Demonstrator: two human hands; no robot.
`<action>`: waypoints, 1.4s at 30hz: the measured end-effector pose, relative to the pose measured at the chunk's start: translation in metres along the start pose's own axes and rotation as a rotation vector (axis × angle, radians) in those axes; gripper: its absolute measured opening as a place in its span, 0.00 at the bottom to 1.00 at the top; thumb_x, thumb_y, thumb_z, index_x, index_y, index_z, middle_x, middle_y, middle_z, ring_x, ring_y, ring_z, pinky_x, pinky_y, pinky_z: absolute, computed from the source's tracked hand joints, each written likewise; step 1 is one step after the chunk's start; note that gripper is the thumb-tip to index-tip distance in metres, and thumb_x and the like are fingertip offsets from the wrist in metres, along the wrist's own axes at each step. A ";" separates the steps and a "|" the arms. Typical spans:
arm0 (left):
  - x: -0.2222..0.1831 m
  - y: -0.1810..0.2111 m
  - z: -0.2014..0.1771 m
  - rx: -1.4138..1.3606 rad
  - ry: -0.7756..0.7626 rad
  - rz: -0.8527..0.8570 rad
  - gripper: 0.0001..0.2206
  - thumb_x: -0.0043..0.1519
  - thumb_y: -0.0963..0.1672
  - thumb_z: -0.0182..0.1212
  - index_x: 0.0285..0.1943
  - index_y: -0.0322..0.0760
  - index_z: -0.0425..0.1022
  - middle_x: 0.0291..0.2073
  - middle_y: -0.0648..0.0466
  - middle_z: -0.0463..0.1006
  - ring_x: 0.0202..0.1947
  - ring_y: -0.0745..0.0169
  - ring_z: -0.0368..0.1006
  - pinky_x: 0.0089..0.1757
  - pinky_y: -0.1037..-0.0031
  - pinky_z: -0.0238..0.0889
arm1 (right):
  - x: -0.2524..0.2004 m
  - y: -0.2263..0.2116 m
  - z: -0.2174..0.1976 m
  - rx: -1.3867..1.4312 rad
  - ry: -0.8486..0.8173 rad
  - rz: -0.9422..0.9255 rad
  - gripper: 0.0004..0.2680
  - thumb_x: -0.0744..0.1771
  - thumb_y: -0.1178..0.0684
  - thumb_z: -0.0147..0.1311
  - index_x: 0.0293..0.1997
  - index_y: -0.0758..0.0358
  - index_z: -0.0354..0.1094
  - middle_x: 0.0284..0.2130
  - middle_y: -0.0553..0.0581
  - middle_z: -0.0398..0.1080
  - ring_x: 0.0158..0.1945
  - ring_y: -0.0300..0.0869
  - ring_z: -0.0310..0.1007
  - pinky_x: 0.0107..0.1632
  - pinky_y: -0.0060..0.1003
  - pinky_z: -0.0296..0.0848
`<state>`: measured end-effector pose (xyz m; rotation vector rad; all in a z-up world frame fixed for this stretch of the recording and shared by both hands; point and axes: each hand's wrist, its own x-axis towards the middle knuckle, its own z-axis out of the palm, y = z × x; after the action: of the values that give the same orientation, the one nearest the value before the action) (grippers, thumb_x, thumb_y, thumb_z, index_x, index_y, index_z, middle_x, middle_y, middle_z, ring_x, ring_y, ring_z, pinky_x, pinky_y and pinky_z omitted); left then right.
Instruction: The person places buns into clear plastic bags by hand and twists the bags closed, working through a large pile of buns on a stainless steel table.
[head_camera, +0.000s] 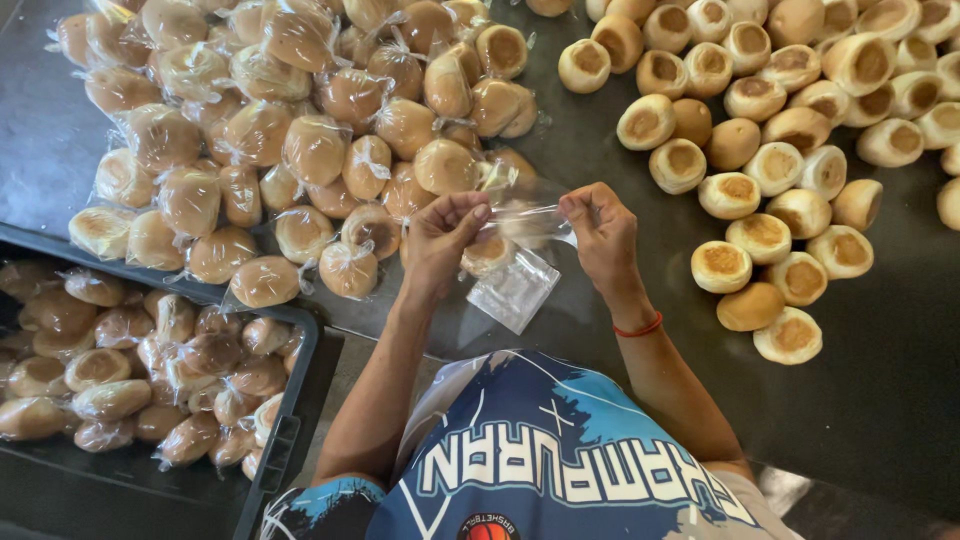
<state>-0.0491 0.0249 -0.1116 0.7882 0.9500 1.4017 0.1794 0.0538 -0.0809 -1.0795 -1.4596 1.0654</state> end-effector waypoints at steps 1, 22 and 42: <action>0.001 -0.003 0.000 0.002 -0.004 -0.002 0.10 0.66 0.40 0.65 0.53 0.28 0.79 0.38 0.53 0.83 0.37 0.72 0.78 0.40 0.79 0.74 | 0.001 -0.005 0.000 -0.109 0.032 0.022 0.06 0.71 0.54 0.57 0.40 0.66 0.71 0.33 0.50 0.73 0.38 0.31 0.67 0.43 0.27 0.69; -0.003 -0.010 0.062 0.202 -0.212 -0.098 0.08 0.63 0.41 0.68 0.47 0.28 0.80 0.34 0.56 0.83 0.34 0.75 0.74 0.38 0.82 0.68 | -0.024 -0.003 -0.035 0.307 -0.070 0.103 0.02 0.71 0.60 0.56 0.42 0.67 0.70 0.52 0.57 0.71 0.56 0.37 0.70 0.61 0.34 0.70; -0.002 0.002 0.066 0.263 -0.206 0.061 0.09 0.69 0.42 0.62 0.52 0.29 0.78 0.37 0.59 0.78 0.36 0.78 0.68 0.40 0.83 0.63 | -0.022 -0.015 -0.050 0.213 -0.071 0.141 0.04 0.69 0.58 0.55 0.45 0.68 0.73 0.37 0.52 0.77 0.43 0.32 0.76 0.50 0.27 0.75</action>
<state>0.0091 0.0293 -0.0816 1.1442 0.9663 1.2337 0.2295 0.0339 -0.0648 -1.0119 -1.3055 1.3385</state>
